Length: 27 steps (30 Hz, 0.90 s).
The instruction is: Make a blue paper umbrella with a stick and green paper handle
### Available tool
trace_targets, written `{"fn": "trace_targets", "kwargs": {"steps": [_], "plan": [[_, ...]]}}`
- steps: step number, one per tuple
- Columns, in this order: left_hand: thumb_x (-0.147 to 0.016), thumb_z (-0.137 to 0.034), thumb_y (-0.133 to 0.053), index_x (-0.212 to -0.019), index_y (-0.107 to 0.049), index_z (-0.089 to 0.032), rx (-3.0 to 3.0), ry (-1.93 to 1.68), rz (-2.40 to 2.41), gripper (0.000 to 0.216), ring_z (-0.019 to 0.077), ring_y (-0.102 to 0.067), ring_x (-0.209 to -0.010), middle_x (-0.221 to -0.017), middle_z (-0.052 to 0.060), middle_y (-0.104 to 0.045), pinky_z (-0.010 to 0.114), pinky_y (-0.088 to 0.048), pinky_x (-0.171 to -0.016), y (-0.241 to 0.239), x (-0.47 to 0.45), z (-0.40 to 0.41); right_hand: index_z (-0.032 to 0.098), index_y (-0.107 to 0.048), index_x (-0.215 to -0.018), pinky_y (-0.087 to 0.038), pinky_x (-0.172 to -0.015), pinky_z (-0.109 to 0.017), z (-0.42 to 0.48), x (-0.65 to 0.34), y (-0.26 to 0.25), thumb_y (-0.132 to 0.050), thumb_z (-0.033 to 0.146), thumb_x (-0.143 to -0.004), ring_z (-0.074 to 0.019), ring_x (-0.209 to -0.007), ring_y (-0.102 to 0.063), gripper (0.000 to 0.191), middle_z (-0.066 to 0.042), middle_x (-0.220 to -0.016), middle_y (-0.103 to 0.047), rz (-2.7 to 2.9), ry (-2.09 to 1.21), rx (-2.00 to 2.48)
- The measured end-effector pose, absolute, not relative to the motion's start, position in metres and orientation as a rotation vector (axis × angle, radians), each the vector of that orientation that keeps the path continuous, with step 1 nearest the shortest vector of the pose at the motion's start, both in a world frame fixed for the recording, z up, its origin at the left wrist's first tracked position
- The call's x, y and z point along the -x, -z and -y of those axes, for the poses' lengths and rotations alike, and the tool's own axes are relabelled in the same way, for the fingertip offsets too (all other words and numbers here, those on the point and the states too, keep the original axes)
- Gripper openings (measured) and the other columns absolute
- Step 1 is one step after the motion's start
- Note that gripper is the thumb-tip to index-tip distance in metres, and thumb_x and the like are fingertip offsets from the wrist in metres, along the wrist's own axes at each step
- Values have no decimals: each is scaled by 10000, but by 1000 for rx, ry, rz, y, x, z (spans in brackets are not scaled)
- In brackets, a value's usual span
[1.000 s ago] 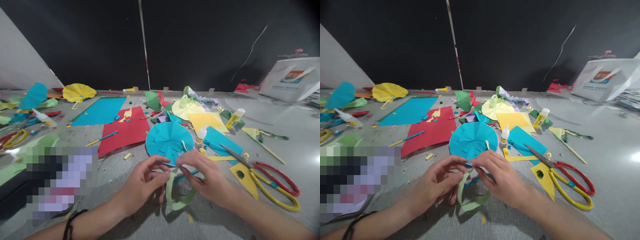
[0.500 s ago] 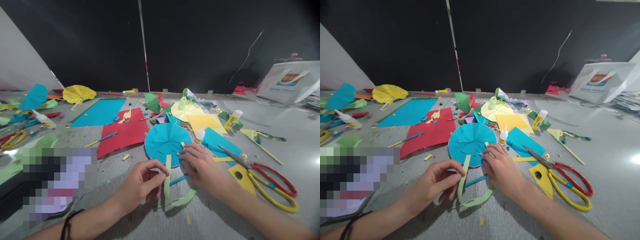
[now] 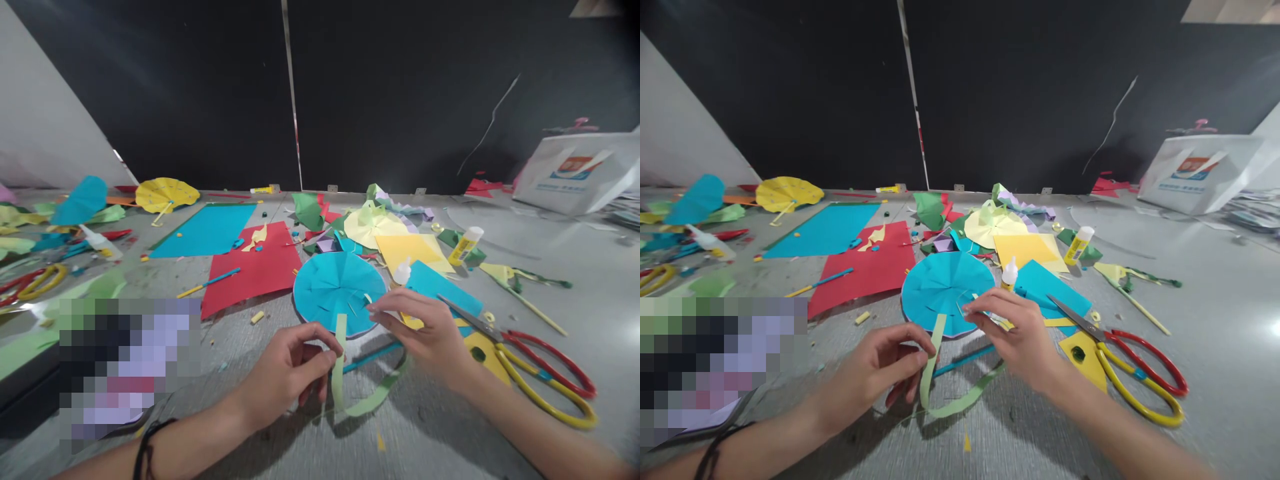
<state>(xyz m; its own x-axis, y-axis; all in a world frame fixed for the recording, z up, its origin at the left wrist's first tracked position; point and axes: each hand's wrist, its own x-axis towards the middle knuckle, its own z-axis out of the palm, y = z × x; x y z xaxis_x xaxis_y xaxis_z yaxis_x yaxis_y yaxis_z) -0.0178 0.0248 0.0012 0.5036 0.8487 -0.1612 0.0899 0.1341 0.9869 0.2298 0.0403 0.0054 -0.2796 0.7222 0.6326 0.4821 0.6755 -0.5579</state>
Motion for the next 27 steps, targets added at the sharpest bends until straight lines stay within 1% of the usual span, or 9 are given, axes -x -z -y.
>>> {"fn": "trace_targets", "kwargs": {"steps": [2, 4, 8, 12, 14, 17, 21, 25, 27], "plan": [[-912, -441, -683, -950, -637, -157, -1336, -673, -910, 290, 107, -534, -459, -537, -24, -578, 169, -370, -407, -1, 18, -25, 226, -762, -940, -593, -671, -311, -41, -230, -6, -635, 233, -995, -205, -763, -759, 139, -52, -863, -810, 1940, -384, 940], [-913, -435, -679, -953, -638, -156, -1332, -667, -913, 285, 103, -522, -449, -534, -26, -577, 170, -363, -403, 0, 18, -26, 221, -767, -960, -595, -674, -305, -41, -230, -7, -613, 230, -1008, -201, -741, -770, 162, -45, -839, -823, 1940, -453, 963], [-914, -430, -673, -957, -633, -154, -1339, -666, -909, 281, 99, -502, -436, -531, -23, -584, 176, -361, -404, -1, 17, -25, 216, -771, -969, -608, -730, -307, -38, -228, -9, -583, 247, -1028, -205, -797, -796, 199, -44, -867, -835, 1941, -607, 996], [-909, -432, -676, -940, -627, -159, -1343, -655, -918, 279, 105, -521, -455, -538, -18, -591, 173, -367, -409, -3, 17, -24, 195, -751, -1087, -650, -776, -323, -34, -222, -11, -554, 303, -1051, -212, -877, -813, 228, -73, -937, -843, 1893, -807, 962], [-910, -434, -679, -941, -630, -160, -1341, -657, -919, 280, 107, -531, -458, -537, -21, -588, 171, -377, -410, -2, 17, -24, 184, -738, -1101, -673, -760, -329, -33, -218, -9, -566, 342, -1053, -211, -859, -819, 239, -89, -958, -843, 1838, -906, 955], [-911, -432, -688, -944, -636, -163, -1338, -669, -905, 277, 107, -538, -450, -530, -31, -578, 167, -378, -401, 1, 18, -24, 175, -724, -1035, -699, -691, -334, -32, -214, -7, -612, 405, -1029, -206, -750, -822, 256, -90, -914, -842, 1764, -1035, 945], [-921, -430, -687, -945, -638, -163, -1339, -657, -901, 272, 98, -519, -432, -527, -31, -586, 164, -371, -394, 3, 18, -25, 170, -725, -851, -691, -627, -303, -30, -214, -9, -675, 459, -982, -198, -665, -813, 321, -72, -799, -827, 1741, -1095, 947], [-905, -451, -708, -940, -631, -160, -1327, -664, -898, 303, 101, -558, -453, -535, -41, -567, 155, -375, -401, 1, 18, -25, 170, -736, -776, -632, -543, -238, -26, -216, -16, -588, 478, -1029, -154, -564, -765, 425, -46, -706, -801, 1820, -1042, 967], [-890, -463, -730, -942, -626, -160, -1312, -663, -871, 325, 97, -568, -460, -546, -45, -564, 147, -373, -408, 1, 19, -24, 177, -743, -772, -580, -509, -218, -26, -218, -17, -560, 449, -1047, -139, -553, -734, 428, -36, -692, -786, 1863, -953, 1005]]}}
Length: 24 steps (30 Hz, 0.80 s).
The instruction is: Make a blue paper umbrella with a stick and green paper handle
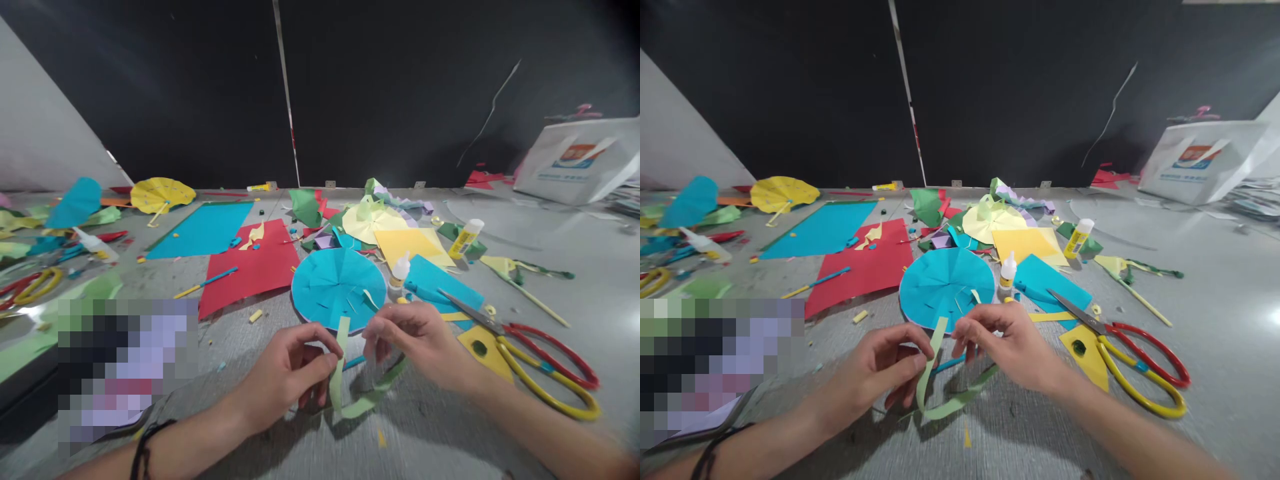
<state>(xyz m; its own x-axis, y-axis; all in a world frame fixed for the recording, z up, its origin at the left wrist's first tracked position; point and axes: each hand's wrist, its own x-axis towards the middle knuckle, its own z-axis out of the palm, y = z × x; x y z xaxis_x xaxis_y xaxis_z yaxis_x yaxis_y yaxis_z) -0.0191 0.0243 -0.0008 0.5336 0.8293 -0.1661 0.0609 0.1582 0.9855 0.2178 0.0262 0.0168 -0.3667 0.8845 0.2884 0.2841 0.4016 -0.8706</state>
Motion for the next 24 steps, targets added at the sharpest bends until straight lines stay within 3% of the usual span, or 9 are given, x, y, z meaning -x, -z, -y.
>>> {"fn": "trace_targets", "kwargs": {"steps": [5, 8, 10, 12, 13, 15, 18, 21, 24], "plan": [[-856, -473, -774, -879, -641, -157, -1269, -565, -651, 344, 62, -548, -466, -675, -16, -605, 145, -417, -443, 1, 23, -19, 186, -785, -957, -536, -603, -285, -34, -222, -6, -628, 274, -997, -191, -679, -697, 184, -72, -802, -778, 1935, -600, 1120], [-836, -492, -787, -842, -681, -148, -1276, -418, -520, 360, 61, -552, -497, -763, 19, -628, 169, -476, -486, -1, 26, -15, 208, -767, -1148, -587, -715, -341, -33, -223, -1, -579, 183, -985, -224, -779, -730, 250, -85, -901, -794, 2064, -548, 1074], [-827, -522, -782, -844, -715, -143, -1327, -358, -470, 385, 65, -556, -506, -792, 39, -637, 172, -454, -489, -4, 26, -12, 252, -615, -1426, -623, -818, -365, -27, -222, 0, -533, 132, -993, -237, -949, -766, 457, -91, -1108, -804, 2175, -589, 1019], [-818, -555, -771, -867, -748, -140, -1384, -342, -437, 419, 70, -554, -499, -784, 48, -633, 182, -417, -484, -7, 26, -11, 293, -277, -1642, -620, -948, -395, -18, -220, -2, -485, 92, -1005, -244, -1208, -712, 700, -108, -1414, -688, 2302, -632, 959], [-813, -570, -768, -882, -758, -141, -1399, -340, -427, 434, 76, -555, -498, -777, 50, -630, 190, -410, -486, -7, 26, -11, 302, -145, -1672, -609, -993, -408, -15, -220, -2, -472, 79, -1007, -246, -1299, -663, 774, -116, -1518, -605, 2351, -634, 940], [-807, -593, -762, -908, -767, -147, -1408, -334, -416, 458, 90, -559, -498, -762, 52, -625, 206, -412, -493, -7, 26, -11, 306, -70, -1676, -583, -1049, -432, -10, -218, -4, -478, 75, -1010, -257, -1387, -592, 814, -125, -1607, -503, 2390, -585, 928], [-805, -615, -752, -921, -771, -158, -1411, -327, -416, 473, 100, -557, -500, -753, 52, -625, 216, -431, -502, -6, 26, -11, 280, -282, -1619, -598, -1022, -426, -12, -218, -2, -530, 99, -1021, -255, -1295, -660, 672, -120, -1482, -635, 2302, -437, 906], [-813, -623, -735, -907, -778, -158, -1439, -331, -404, 476, 111, -557, -515, -742, 54, -615, 223, -454, -513, -5, 26, -11, 254, -601, -1345, -632, -879, -365, -18, -218, 1, -543, 115, -1038, -221, -1039, -762, 342, -69, -1161, -796, 2233, -303, 821], [-821, -611, -722, -902, -783, -154, -1475, -332, -400, 468, 118, -550, -532, -743, 61, -620, 230, -463, -525, -5, 26, -11, 224, -706, -1126, -623, -791, -343, -23, -218, 5, -569, 141, -1040, -218, -920, -779, 182, -62, -1033, -819, 2205, -241, 803]]}}
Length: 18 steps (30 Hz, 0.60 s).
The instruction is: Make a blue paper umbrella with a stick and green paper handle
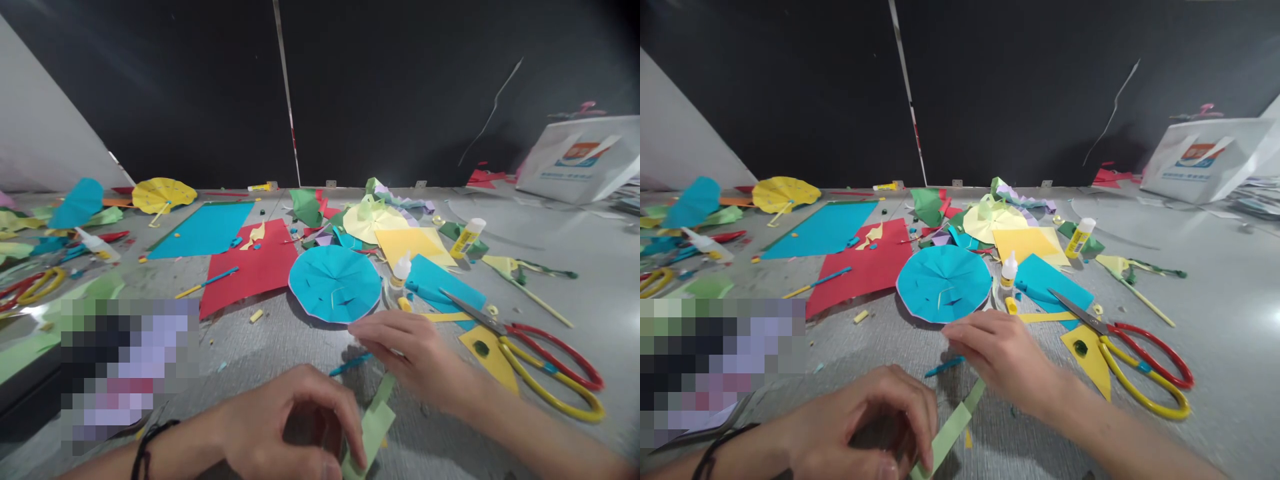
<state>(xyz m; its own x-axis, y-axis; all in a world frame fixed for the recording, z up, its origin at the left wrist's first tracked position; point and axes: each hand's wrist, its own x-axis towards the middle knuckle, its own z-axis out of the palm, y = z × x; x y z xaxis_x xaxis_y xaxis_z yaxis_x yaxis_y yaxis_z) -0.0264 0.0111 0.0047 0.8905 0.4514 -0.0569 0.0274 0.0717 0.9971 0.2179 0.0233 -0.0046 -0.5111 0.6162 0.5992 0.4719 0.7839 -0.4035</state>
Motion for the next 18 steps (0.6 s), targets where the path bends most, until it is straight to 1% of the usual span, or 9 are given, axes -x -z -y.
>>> {"fn": "trace_targets", "kwargs": {"steps": [4, 6, 8, 9, 11, 13, 15, 18], "plan": [[-837, -615, -692, -921, -781, -158, -1545, -316, -386, 474, 120, -512, -528, -689, 45, -613, 239, -438, -524, -3, 27, -11, 203, -728, -958, -606, -728, -312, -25, -217, 7, -673, 206, -1001, -208, -838, -775, 70, -66, -966, -809, 2170, -235, 845], [-851, -604, -677, -927, -778, -157, -1573, -316, -369, 464, 134, -525, -553, -665, 44, -614, 242, -431, -528, -2, 27, -11, 203, -713, -898, -588, -668, -294, -25, -217, 7, -718, 240, -973, -193, -775, -752, 84, -56, -914, -785, 2166, -249, 877], [-855, -566, -680, -929, -779, -152, -1588, -323, -360, 432, 142, -537, -578, -675, 49, -626, 247, -432, -540, -2, 27, -12, 204, -703, -914, -576, -639, -291, -25, -217, 8, -719, 257, -971, -189, -754, -731, 80, -57, -913, -764, 2164, -260, 916], [-850, -543, -689, -929, -780, -149, -1589, -321, -355, 412, 141, -537, -582, -687, 51, -633, 250, -434, -546, -2, 27, -12, 204, -704, -954, -581, -653, -298, -25, -217, 8, -701, 252, -983, -194, -776, -729, 57, -65, -944, -759, 2165, -264, 931], [-840, -508, -701, -930, -783, -143, -1592, -316, -351, 385, 138, -536, -584, -705, 55, -639, 255, -436, -555, -3, 26, -13, 212, -705, -1050, -598, -724, -322, -25, -216, 10, -641, 220, -1015, -208, -868, -736, 73, -80, -1044, -753, 2179, -274, 941], [-835, -491, -702, -919, -783, -137, -1596, -311, -346, 373, 139, -541, -587, -708, 56, -635, 256, -430, -552, -4, 26, -14, 225, -707, -1082, -602, -778, -332, -26, -216, 12, -589, 178, -1035, -209, -934, -736, 135, -77, -1106, -746, 2203, -287, 935], [-835, -487, -699, -909, -780, -134, -1603, -298, -333, 370, 137, -541, -582, -701, 52, -625, 254, -422, -547, -3, 26, -14, 224, -711, -1022, -596, -759, -321, -26, -215, 13, -587, 170, -1031, -201, -909, -732, 135, -66, -1071, -746, 2206, -291, 945], [-847, -514, -679, -901, -769, -145, -1612, -303, -325, 384, 134, -535, -583, -702, 45, -618, 246, -411, -540, -2, 26, -12, 206, -692, -918, -580, -670, -308, -26, -215, 12, -650, 210, -997, -198, -805, -712, 90, -62, -957, -735, 2173, -285, 1002]]}}
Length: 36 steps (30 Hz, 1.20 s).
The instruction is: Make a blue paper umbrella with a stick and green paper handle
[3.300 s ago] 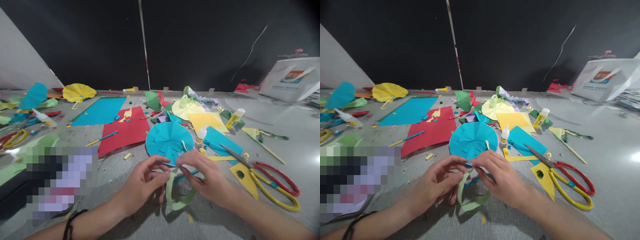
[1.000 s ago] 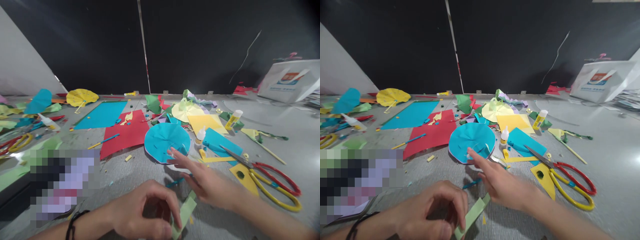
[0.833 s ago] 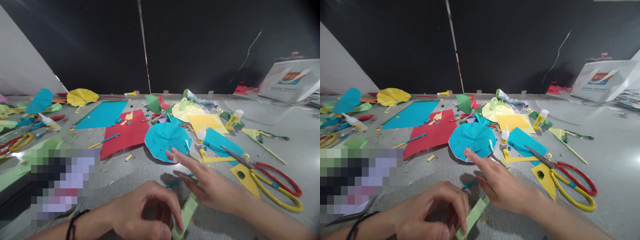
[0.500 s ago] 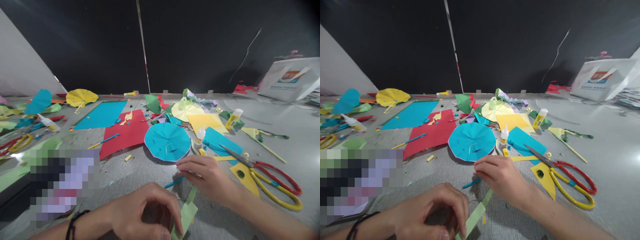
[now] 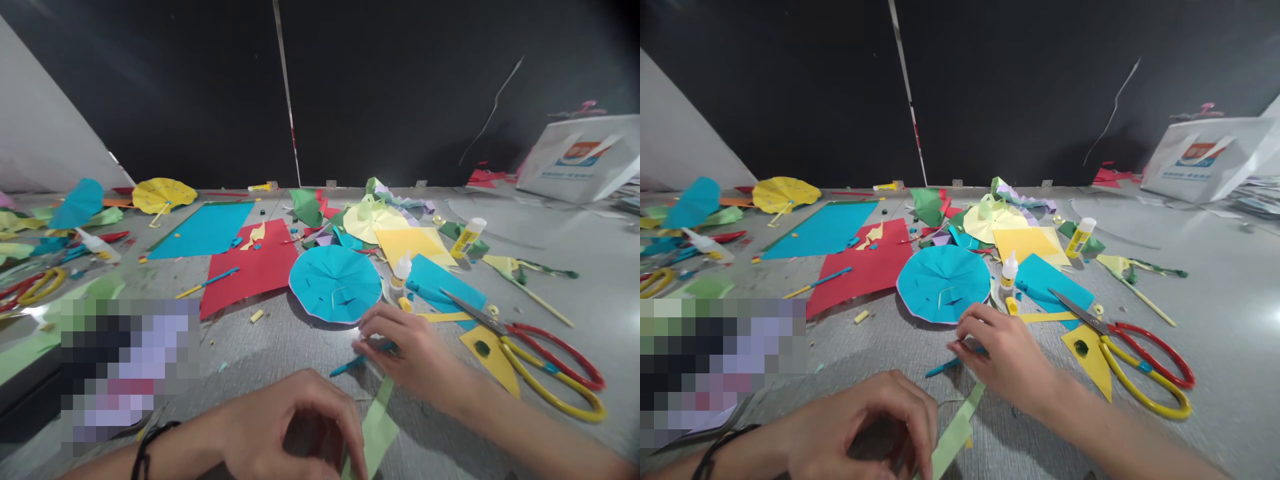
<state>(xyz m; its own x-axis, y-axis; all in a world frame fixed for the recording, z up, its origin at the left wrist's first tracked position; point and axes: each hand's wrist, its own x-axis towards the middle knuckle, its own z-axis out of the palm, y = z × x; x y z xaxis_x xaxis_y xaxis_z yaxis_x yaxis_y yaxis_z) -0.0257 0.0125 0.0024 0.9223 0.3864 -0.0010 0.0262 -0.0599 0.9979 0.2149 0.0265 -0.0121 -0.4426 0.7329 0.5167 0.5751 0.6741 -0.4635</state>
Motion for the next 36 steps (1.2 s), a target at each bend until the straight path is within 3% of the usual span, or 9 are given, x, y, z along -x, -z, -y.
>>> {"fn": "trace_targets", "kwargs": {"steps": [2, 6, 9, 13, 20, 27, 32, 36], "plan": [[-860, -543, -658, -900, -758, -155, -1619, -319, -337, 403, 134, -528, -586, -708, 43, -618, 242, -403, -535, -2, 26, -11, 205, -690, -951, -585, -670, -314, -26, -215, 11, -637, 196, -997, -200, -805, -709, 70, -70, -965, -733, 2158, -282, 1029], [-856, -545, -661, -894, -758, -153, -1628, -336, -341, 406, 135, -528, -580, -704, 47, -623, 245, -404, -531, -1, 25, -10, 213, -697, -1122, -611, -821, -372, -26, -215, 8, -546, 133, -1021, -223, -979, -721, 198, -106, -1128, -731, 2173, -284, 1015], [-843, -530, -677, -877, -764, -154, -1618, -344, -339, 387, 134, -533, -579, -693, 42, -618, 245, -402, -530, 0, 25, -11, 205, -736, -997, -615, -789, -371, -24, -214, 5, -614, 202, -1007, -231, -936, -731, 123, -99, -1072, -746, 2198, -288, 1014], [-847, -543, -670, -891, -766, -160, -1633, -336, -334, 397, 135, -528, -586, -689, 37, -613, 241, -394, -525, 1, 25, -11, 194, -751, -852, -599, -714, -346, -23, -214, 3, -600, 216, -1018, -216, -845, -737, 225, -93, -1001, -754, 2197, -279, 1036], [-852, -545, -655, -882, -757, -152, -1644, -322, -352, 407, 132, -510, -569, -680, 37, -597, 247, -395, -526, 0, 25, -11, 198, -713, -1039, -609, -787, -370, -26, -214, 8, -646, 159, -976, -239, -945, -734, 100, -105, -1086, -742, 2152, -277, 1028], [-840, -530, -672, -878, -761, -150, -1621, -331, -328, 392, 132, -531, -558, -684, 46, -626, 244, -410, -517, 1, 25, -12, 218, -671, -1083, -564, -626, -272, -25, -215, 6, -565, 147, -1025, -180, -735, -745, 140, -46, -917, -793, 2101, -300, 1062], [-849, -536, -659, -885, -764, -148, -1634, -315, -325, 404, 137, -536, -571, -692, 50, -621, 245, -408, -522, 1, 26, -13, 216, -665, -1092, -550, -610, -260, -25, -217, 5, -505, 202, -1070, -169, -691, -746, 162, -25, -836, -796, 2091, -320, 1067], [-857, -560, -644, -886, -758, -165, -1649, -318, -338, 412, 139, -519, -574, -686, 41, -608, 243, -395, -515, 1, 26, -12, 213, -675, -1050, -526, -569, -256, -25, -215, 4, -558, 236, -1056, -166, -657, -718, 119, -31, -819, -781, 2089, -327, 1068]]}}
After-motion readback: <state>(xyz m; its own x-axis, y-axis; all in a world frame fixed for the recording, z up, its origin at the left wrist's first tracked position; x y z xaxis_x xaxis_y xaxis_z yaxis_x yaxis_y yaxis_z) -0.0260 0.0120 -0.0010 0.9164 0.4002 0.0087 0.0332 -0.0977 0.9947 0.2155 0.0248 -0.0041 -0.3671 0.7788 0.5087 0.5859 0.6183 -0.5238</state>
